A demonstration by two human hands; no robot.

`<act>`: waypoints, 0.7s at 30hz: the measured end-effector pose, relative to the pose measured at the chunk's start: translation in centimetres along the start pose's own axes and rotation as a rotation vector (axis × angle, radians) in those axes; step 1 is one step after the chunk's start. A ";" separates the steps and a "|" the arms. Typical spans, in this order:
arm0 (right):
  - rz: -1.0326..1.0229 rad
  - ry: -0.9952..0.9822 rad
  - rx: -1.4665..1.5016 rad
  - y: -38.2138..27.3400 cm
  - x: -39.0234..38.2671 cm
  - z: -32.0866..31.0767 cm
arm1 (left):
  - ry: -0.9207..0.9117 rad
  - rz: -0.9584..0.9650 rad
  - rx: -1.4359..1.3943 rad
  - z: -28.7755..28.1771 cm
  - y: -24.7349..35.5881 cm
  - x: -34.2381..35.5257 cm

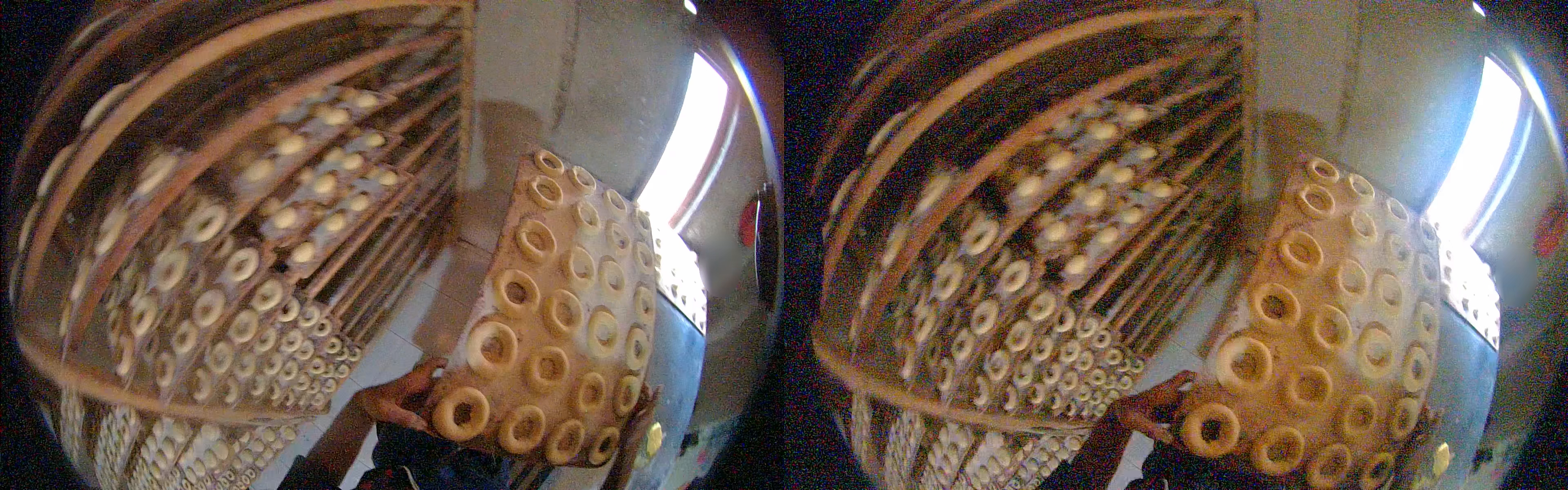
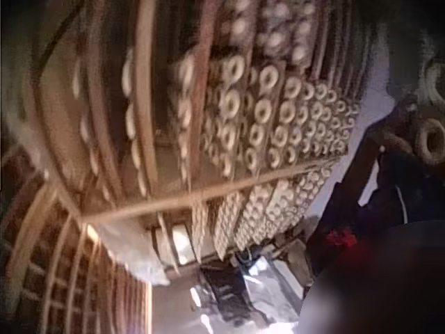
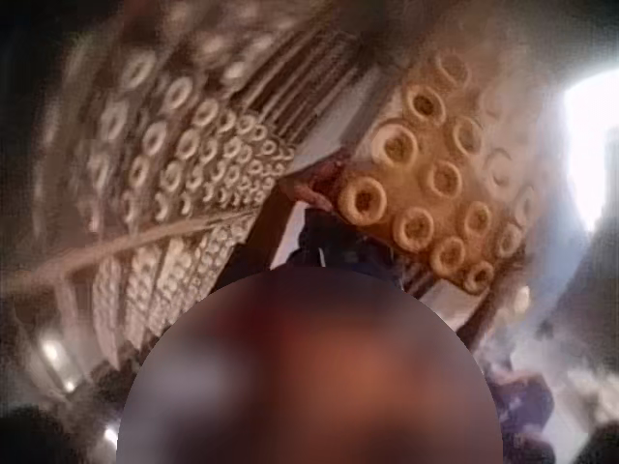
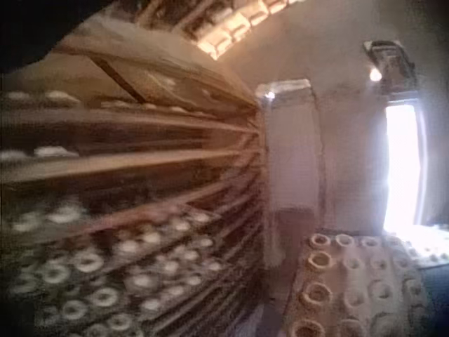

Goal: The person shapes small dough pieces into rings by hand and places them on a floured metal tray. A coworker is visible in the background working at another station. The person continues forming rings and arranging them in rows on the tray.

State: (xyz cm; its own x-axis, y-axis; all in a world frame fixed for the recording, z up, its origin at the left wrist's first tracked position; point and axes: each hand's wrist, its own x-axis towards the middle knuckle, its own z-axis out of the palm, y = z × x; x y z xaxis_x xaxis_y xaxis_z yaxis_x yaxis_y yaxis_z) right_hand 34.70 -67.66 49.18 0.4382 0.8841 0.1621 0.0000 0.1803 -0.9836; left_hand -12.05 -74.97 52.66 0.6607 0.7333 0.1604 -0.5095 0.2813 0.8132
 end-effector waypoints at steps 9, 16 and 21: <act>-0.248 -0.320 -0.040 -12.6 7.0 2.7 | 0.340 0.361 0.266 13.9 5.2 -1.7; -0.366 -0.547 0.018 -21.6 13.1 8.0 | 0.446 0.634 0.338 19.6 9.8 -0.2; -0.409 -0.670 0.071 -25.0 17.2 14.0 | 0.501 0.870 0.228 21.4 11.2 -0.2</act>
State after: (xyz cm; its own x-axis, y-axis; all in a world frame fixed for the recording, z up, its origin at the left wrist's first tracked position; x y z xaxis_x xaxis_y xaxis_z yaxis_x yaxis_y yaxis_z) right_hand 29.62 -50.94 77.64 -0.2193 0.8092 0.5451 -0.0234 0.5542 -0.8321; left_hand -6.04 -85.19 73.73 -0.2197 0.8156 0.5353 -0.5502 -0.5567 0.6224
